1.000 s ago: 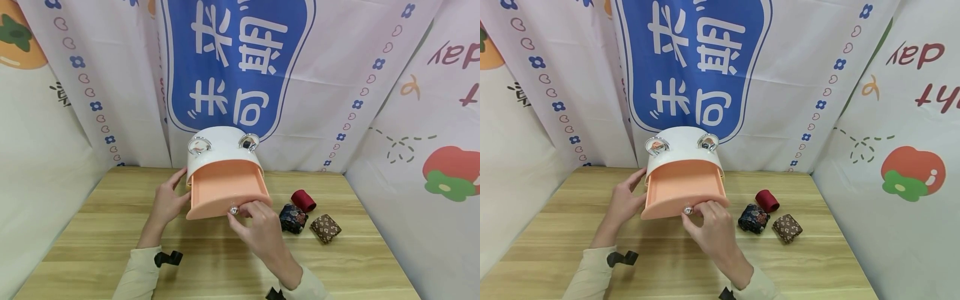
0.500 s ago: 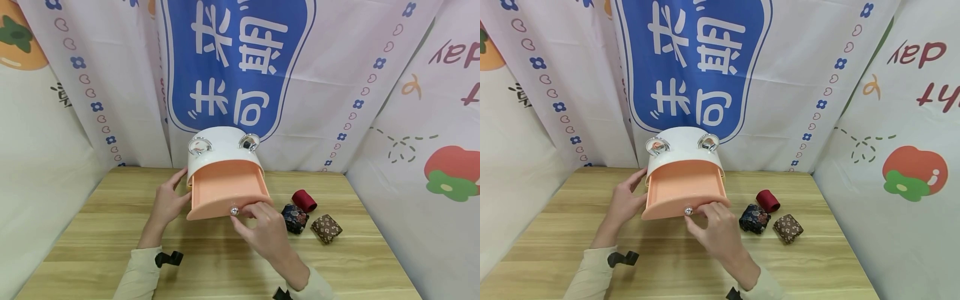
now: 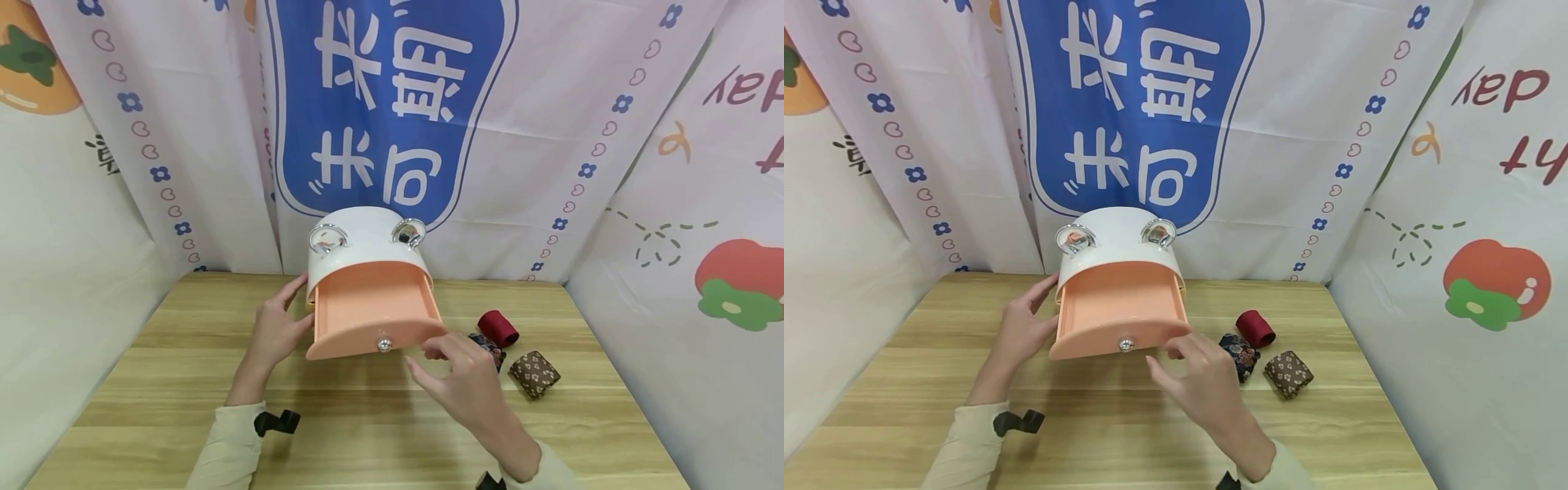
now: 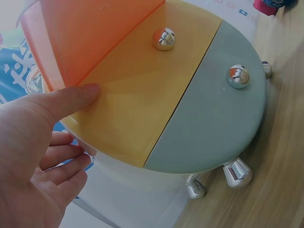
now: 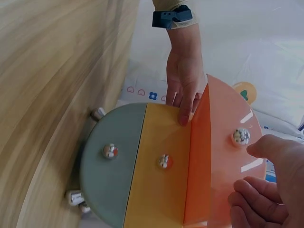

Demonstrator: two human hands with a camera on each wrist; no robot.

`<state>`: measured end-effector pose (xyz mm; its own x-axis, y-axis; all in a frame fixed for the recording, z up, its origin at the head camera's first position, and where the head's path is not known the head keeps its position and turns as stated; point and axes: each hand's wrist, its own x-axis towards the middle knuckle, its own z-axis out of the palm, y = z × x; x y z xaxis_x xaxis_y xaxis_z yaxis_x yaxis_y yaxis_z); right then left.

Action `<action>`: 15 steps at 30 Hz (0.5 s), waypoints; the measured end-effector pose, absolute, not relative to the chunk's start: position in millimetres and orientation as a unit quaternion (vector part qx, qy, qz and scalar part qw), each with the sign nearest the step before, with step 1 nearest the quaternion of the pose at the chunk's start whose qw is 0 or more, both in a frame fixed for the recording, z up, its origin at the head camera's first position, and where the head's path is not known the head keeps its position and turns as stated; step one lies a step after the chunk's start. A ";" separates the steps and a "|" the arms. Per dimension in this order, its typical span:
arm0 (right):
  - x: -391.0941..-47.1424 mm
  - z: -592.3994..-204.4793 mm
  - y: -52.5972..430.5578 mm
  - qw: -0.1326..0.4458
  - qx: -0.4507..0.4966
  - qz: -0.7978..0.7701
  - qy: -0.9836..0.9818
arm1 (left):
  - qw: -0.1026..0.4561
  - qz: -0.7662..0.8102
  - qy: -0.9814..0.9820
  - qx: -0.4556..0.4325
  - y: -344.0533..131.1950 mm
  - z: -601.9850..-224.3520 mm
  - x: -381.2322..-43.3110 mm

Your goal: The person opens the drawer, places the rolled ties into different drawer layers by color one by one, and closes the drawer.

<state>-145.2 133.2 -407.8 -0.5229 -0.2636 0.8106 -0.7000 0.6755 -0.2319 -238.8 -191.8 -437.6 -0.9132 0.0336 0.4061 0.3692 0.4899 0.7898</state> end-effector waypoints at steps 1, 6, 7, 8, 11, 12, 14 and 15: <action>-145.0 -408.2 136.7 0.390 0.289 0.281 -0.828 | 0.172 -0.490 -0.846 -0.120 -191.7 -437.6 -238.8; -143.9 -412.0 153.2 0.382 0.279 0.280 -0.835 | 0.177 -0.491 -0.844 -0.124 -191.2 -437.4 -238.4; -143.4 -413.4 156.2 0.382 0.277 0.278 -0.836 | 0.177 -0.491 -0.844 -0.125 -191.1 -437.3 -238.4; -142.8 -415.0 159.1 0.383 0.275 0.275 -0.838 | 0.177 -0.492 -0.843 -0.125 -191.0 -437.2 -238.3; -140.5 -420.2 167.4 0.380 0.270 0.264 -0.844 | 0.179 -0.492 -0.842 -0.128 -190.9 -437.3 -238.0; -139.8 -421.8 170.2 0.379 0.269 0.259 -0.847 | 0.180 -0.492 -0.842 -0.130 -191.0 -437.5 -238.0; -138.4 -424.3 175.9 0.377 0.265 0.245 -0.853 | 0.181 -0.493 -0.841 -0.132 -191.2 -437.6 -237.9; -137.9 -425.1 178.7 0.376 0.264 0.237 -0.856 | 0.182 -0.493 -0.840 -0.133 -191.4 -437.7 -237.9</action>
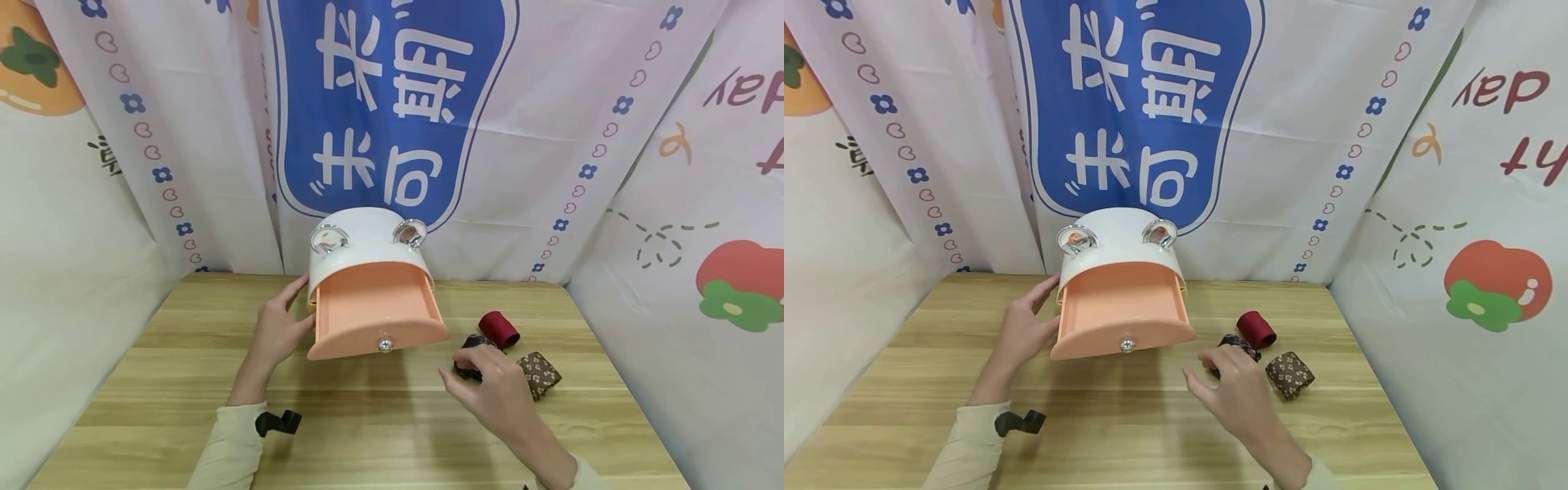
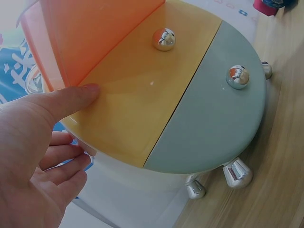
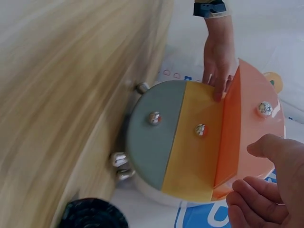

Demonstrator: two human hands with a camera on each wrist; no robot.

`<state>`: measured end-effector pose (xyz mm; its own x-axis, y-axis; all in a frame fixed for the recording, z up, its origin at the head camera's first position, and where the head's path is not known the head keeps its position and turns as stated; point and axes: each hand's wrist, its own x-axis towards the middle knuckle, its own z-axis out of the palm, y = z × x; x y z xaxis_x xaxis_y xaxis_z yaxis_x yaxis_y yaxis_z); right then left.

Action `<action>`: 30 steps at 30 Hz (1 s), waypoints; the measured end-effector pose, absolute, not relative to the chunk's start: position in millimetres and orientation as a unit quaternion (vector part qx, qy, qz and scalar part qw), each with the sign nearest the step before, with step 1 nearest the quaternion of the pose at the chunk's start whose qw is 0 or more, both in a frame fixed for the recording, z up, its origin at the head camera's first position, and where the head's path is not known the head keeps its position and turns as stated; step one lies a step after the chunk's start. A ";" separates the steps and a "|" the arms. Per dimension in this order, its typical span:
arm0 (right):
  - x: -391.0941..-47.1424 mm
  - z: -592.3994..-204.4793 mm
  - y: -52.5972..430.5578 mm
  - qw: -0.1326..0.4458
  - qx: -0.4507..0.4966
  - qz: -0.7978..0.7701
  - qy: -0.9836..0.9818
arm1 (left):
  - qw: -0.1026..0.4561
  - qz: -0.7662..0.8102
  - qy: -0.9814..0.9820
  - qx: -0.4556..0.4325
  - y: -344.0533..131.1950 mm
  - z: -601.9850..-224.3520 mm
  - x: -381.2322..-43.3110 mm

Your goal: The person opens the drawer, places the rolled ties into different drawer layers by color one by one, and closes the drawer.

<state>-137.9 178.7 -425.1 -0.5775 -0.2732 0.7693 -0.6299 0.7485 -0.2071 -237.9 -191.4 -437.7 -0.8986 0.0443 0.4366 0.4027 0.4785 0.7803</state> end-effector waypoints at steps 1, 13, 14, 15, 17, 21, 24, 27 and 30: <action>-137.5 -426.2 182.0 0.377 0.261 0.228 -0.859 | 0.182 -0.493 -0.840 -0.134 -191.2 -438.0 -238.1; -139.4 -433.6 223.8 0.367 0.221 0.143 -0.892 | 0.189 -0.492 -0.839 -0.134 -190.9 -441.5 -240.8; -140.3 -434.1 226.8 0.364 0.221 0.141 -0.894 | 0.191 -0.490 -0.840 -0.133 -191.2 -441.6 -241.0; -141.2 -434.7 229.6 0.361 0.221 0.140 -0.895 | 0.191 -0.490 -0.840 -0.132 -191.3 -441.7 -241.0; -143.7 -436.2 234.6 0.352 0.222 0.134 -0.900 | 0.192 -0.489 -0.840 -0.131 -191.8 -441.4 -240.5; -150.0 -439.6 244.5 0.336 0.216 0.123 -0.909 | 0.191 -0.488 -0.842 -0.129 -191.6 -441.1 -239.7; -155.6 -442.9 253.2 0.331 0.206 0.113 -0.914 | 0.189 -0.487 -0.843 -0.128 -191.5 -441.0 -239.7; -162.1 -445.9 262.5 0.320 0.196 0.108 -0.921 | 0.189 -0.488 -0.843 -0.128 -191.3 -440.4 -239.6; -168.4 -447.6 271.7 0.292 0.178 0.109 -0.933 | 0.187 -0.488 -0.843 -0.128 -190.3 -439.3 -240.0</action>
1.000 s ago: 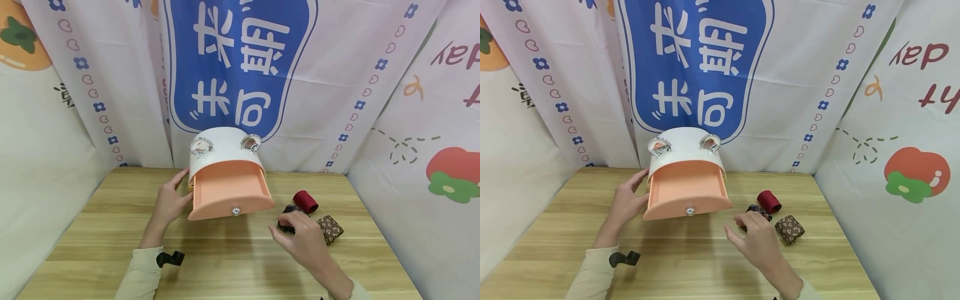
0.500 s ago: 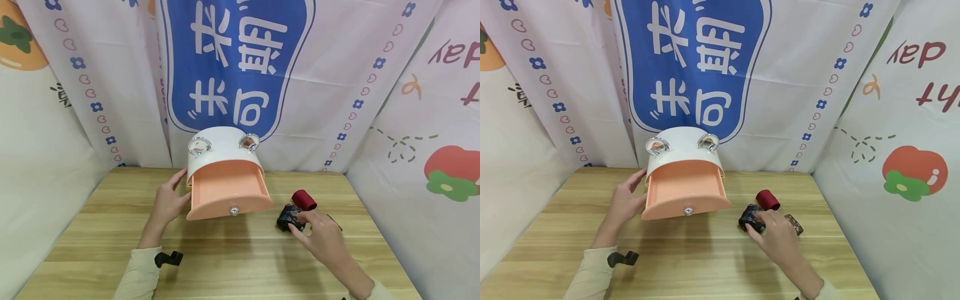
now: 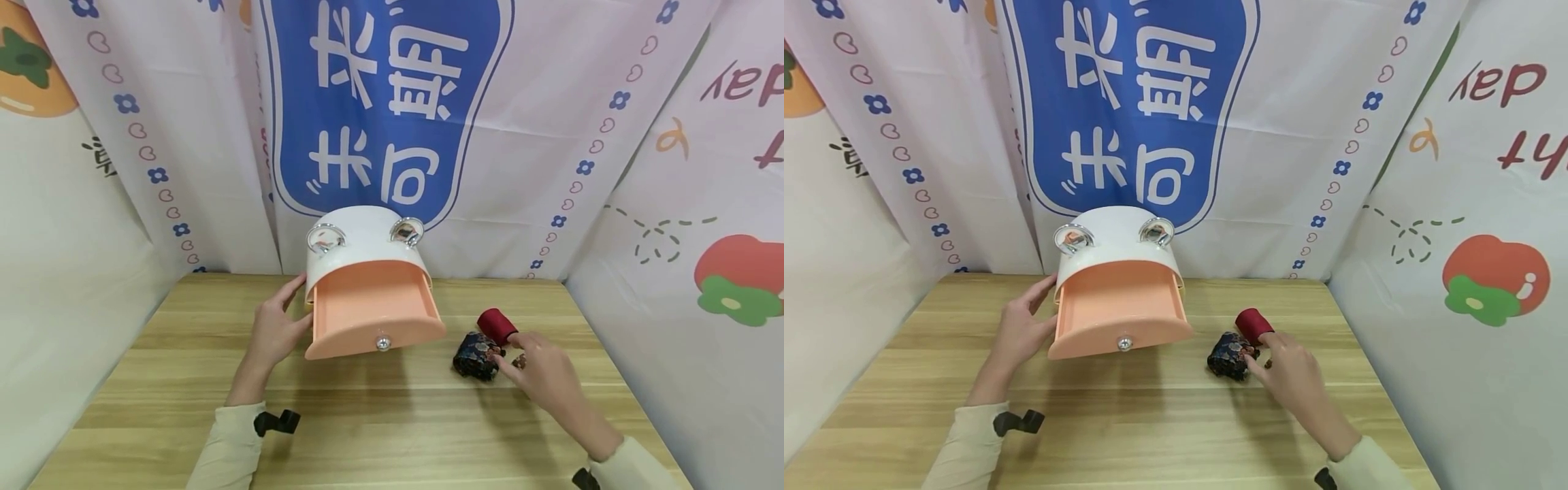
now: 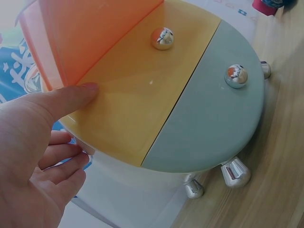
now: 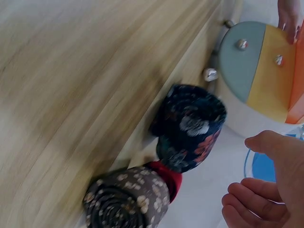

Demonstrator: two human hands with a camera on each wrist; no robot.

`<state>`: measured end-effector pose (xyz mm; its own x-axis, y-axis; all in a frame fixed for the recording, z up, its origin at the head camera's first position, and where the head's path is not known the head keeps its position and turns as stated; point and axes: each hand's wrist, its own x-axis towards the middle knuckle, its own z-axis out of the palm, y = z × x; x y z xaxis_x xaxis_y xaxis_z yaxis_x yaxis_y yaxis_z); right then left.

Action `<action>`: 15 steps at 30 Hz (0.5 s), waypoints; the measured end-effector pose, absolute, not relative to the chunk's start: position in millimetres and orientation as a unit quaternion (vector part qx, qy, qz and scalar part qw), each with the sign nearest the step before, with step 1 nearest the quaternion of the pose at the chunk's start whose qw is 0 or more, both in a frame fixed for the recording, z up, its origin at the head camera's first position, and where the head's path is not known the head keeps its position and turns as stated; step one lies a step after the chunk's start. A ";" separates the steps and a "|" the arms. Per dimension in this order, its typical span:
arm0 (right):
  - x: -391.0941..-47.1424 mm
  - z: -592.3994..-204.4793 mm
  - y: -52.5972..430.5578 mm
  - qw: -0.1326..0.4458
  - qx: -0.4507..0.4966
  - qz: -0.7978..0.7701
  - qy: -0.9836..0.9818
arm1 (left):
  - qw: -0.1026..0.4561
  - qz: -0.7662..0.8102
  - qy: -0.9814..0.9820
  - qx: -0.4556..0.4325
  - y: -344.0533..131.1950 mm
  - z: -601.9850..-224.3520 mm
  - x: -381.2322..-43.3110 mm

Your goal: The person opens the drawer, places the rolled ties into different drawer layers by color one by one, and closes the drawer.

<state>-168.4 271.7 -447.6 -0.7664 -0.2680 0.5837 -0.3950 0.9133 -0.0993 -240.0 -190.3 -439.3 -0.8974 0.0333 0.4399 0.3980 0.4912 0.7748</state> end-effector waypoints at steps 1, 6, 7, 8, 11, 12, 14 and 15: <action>-170.5 -447.8 274.0 0.280 0.172 0.110 -0.938 | 0.185 -0.489 -0.843 -0.128 -190.7 -439.0 -239.6; -180.4 -447.1 284.8 0.229 0.151 0.110 -0.955 | 0.176 -0.493 -0.842 -0.131 -191.2 -438.6 -240.3; -182.9 -446.9 286.7 0.221 0.149 0.109 -0.958 | 0.175 -0.495 -0.841 -0.131 -191.2 -438.9 -240.5; -185.1 -446.1 288.1 0.213 0.147 0.111 -0.960 | 0.176 -0.495 -0.841 -0.131 -191.4 -439.2 -240.6; -193.5 -444.8 291.2 0.189 0.139 0.117 -0.965 | 0.176 -0.501 -0.837 -0.131 -192.1 -439.7 -240.1; -196.3 -444.4 291.7 0.179 0.135 0.121 -0.967 | 0.177 -0.502 -0.837 -0.130 -192.4 -440.0 -239.8; -201.6 -444.1 292.4 0.163 0.126 0.127 -0.970 | 0.178 -0.502 -0.836 -0.132 -193.3 -440.8 -239.7; -204.4 -444.3 292.6 0.156 0.122 0.128 -0.972 | 0.177 -0.503 -0.835 -0.132 -193.5 -440.8 -239.3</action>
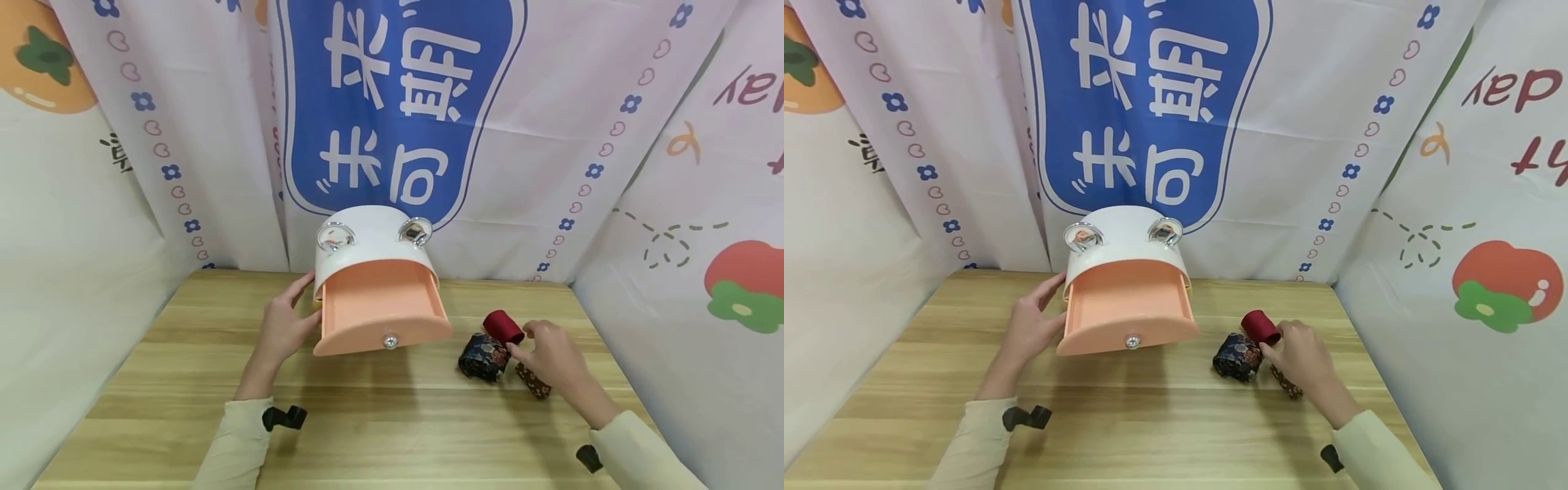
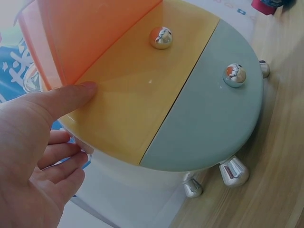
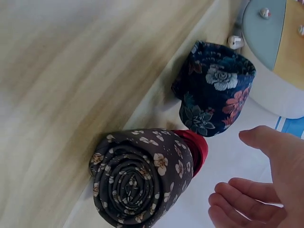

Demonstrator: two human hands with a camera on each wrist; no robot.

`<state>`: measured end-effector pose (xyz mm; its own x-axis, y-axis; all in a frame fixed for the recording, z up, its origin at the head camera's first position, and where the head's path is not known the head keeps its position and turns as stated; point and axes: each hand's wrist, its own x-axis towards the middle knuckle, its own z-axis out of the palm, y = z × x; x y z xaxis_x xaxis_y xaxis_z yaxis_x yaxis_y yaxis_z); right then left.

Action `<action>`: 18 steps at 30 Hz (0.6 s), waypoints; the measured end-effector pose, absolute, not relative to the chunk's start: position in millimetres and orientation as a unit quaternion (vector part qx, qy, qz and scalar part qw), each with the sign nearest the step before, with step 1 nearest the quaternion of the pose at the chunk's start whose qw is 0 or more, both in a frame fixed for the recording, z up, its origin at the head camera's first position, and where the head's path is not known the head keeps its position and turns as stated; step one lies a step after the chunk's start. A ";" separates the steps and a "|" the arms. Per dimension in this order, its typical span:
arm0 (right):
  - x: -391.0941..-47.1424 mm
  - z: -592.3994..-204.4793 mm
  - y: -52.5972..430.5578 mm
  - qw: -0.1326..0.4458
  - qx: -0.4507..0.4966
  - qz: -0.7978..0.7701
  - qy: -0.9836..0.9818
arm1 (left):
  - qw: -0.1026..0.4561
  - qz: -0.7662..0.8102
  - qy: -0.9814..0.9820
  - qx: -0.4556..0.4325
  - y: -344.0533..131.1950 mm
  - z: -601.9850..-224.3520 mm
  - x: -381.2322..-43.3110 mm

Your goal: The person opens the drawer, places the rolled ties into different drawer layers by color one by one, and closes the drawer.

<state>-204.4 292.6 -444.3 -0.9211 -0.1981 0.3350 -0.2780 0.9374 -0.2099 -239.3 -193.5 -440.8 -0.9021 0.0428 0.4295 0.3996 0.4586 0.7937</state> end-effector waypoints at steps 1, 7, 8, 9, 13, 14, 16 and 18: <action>-206.9 -444.4 293.0 0.149 0.118 0.130 -0.973 | 0.178 -0.503 -0.835 -0.132 -193.4 -441.1 -239.3; -221.7 -446.4 294.3 0.091 0.082 0.142 -0.982 | 0.177 -0.504 -0.835 -0.129 -193.7 -440.0 -238.4; -224.6 -446.7 294.6 0.079 0.076 0.141 -0.984 | 0.177 -0.505 -0.835 -0.130 -193.9 -440.0 -238.4; -227.5 -447.1 295.0 0.069 0.071 0.142 -0.985 | 0.178 -0.505 -0.834 -0.130 -193.9 -439.9 -238.2; -238.1 -449.1 298.4 0.040 0.062 0.140 -0.987 | 0.185 -0.506 -0.831 -0.137 -193.0 -441.3 -239.1; -240.2 -449.2 298.8 0.034 0.060 0.141 -0.988 | 0.186 -0.506 -0.831 -0.138 -193.0 -441.4 -238.9; -244.1 -449.6 299.0 0.024 0.054 0.143 -0.988 | 0.188 -0.506 -0.830 -0.139 -193.1 -441.7 -239.0; -247.9 -450.2 298.8 0.010 0.046 0.147 -0.988 | 0.189 -0.506 -0.830 -0.139 -193.4 -441.6 -238.9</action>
<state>-247.9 298.8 -450.2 -0.9957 -0.0872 0.0326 -0.0929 0.9524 -0.2905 -238.9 -193.4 -441.6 -0.8894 0.0395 0.4554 0.4231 0.4481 0.7875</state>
